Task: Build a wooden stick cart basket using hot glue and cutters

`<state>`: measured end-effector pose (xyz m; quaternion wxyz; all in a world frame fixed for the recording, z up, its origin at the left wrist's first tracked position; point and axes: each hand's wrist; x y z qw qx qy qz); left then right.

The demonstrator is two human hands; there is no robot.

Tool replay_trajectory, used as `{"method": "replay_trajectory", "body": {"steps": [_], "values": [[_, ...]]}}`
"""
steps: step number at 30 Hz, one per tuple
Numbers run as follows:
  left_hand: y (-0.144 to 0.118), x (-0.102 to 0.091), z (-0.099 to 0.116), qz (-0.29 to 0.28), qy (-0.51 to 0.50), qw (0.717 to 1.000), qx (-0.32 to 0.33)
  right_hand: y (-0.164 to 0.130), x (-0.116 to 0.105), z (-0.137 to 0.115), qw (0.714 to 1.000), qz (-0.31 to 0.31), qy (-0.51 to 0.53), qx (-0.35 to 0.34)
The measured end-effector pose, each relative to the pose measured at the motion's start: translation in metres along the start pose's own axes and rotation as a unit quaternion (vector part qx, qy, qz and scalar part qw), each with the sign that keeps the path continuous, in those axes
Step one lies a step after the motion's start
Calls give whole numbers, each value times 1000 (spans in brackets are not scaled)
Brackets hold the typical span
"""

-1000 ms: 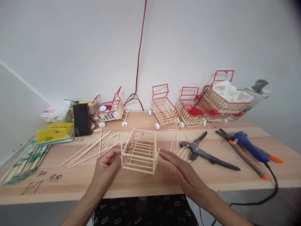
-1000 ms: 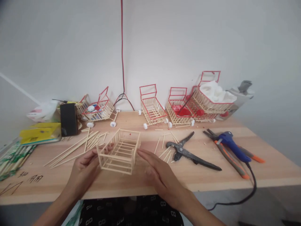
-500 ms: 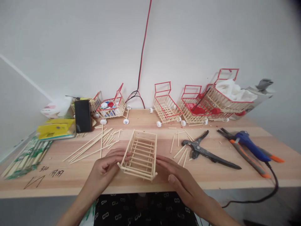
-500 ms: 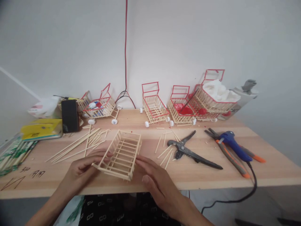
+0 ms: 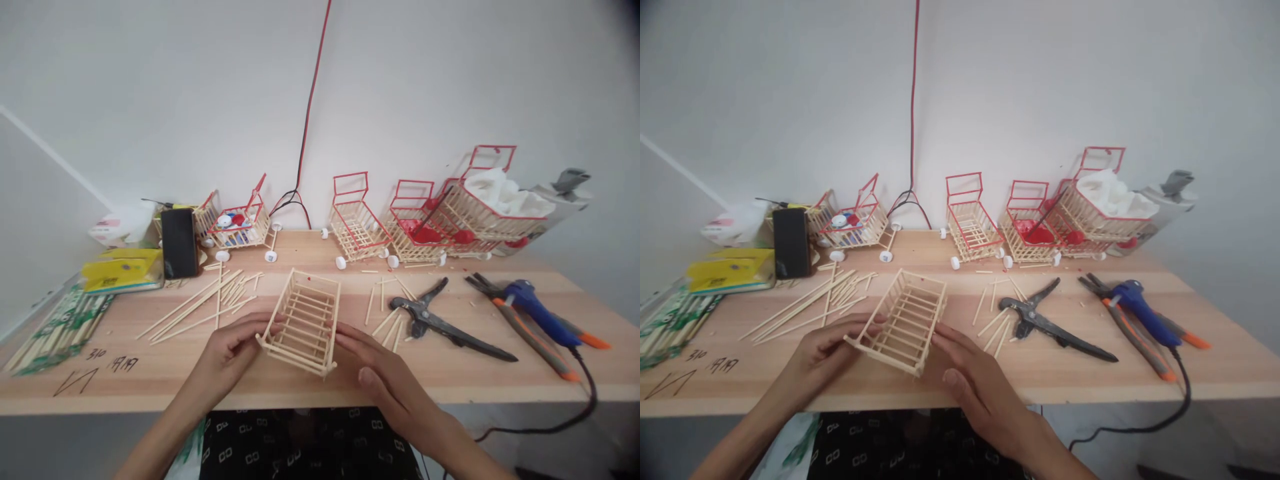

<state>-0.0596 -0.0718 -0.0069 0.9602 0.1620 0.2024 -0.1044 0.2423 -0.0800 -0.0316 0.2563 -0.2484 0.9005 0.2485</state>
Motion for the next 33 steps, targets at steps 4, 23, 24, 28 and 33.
{"method": "replay_trajectory", "body": {"steps": [4,23,24,28,33], "values": [[17,-2,-6,-2,14,1000,21,4,-2,1,1000,6,-16,7],[124,-10,-46,5,22,1000,1,41,31,-21,996,-30,54,63],[126,-9,-49,9,6,1000,-3,43,33,-22,996,-28,62,62],[132,-8,-56,25,-39,999,-24,48,41,-23,995,-12,79,62],[132,-13,-63,54,-35,998,-22,48,40,-27,992,-6,86,94]]}}
Point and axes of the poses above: each hand's wrist, its own y-axis towards the middle knuckle, its own x-axis out of the palm, z = x × y
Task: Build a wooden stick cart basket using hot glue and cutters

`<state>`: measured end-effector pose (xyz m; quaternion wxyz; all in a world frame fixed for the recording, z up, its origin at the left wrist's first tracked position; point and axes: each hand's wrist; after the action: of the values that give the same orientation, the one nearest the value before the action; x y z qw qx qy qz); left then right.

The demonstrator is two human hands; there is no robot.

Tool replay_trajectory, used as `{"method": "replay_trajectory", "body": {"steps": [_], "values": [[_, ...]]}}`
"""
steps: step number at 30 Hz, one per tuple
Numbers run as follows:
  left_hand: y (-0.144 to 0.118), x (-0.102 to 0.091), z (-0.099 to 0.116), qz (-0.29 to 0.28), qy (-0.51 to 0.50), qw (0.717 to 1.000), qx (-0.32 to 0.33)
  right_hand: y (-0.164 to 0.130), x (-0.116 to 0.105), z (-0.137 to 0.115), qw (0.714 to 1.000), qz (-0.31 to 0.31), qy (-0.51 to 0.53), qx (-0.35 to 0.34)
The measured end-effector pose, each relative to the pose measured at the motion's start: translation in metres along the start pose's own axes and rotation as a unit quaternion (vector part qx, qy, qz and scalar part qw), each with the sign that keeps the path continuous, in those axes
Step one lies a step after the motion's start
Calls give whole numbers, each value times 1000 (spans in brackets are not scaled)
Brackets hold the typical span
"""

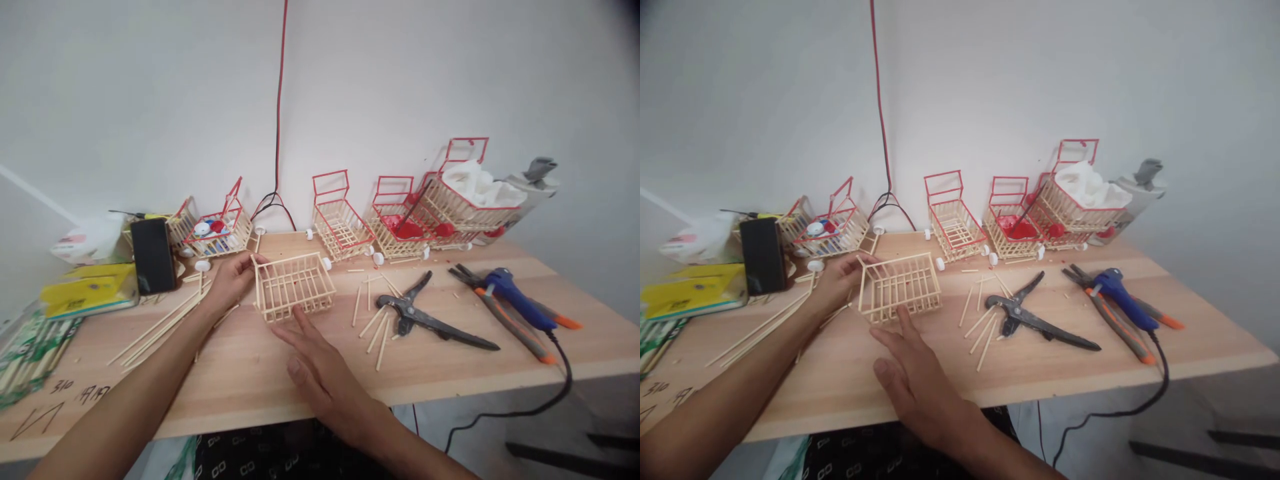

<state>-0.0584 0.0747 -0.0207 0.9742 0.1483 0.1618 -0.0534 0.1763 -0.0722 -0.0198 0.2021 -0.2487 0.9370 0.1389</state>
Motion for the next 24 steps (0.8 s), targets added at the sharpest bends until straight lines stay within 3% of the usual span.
{"method": "replay_trajectory", "body": {"steps": [4,8,11,13,15,19,24], "values": [[-5,-6,9,45,19,999,1,-9,-10,-5,999,-29,-26,13],[-18,-14,34,100,48,994,7,-22,-30,-3,999,-27,-41,-23],[-38,-15,54,132,74,988,-16,-26,-49,5,997,55,-42,-30],[-57,-11,64,125,97,986,-46,-26,-59,12,990,129,-56,-7],[-75,-4,69,115,111,985,-61,-24,-65,18,984,165,-69,17],[-98,11,72,90,146,981,-93,-21,-62,18,991,113,-61,31],[-94,16,74,106,106,984,-96,-24,-52,6,996,70,-46,40]]}}
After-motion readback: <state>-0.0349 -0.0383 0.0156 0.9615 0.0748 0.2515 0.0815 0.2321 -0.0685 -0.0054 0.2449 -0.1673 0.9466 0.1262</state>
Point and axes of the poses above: each hand's wrist, its own y-axis towards the middle knuckle, its own x-axis out of the palm, z = x × y
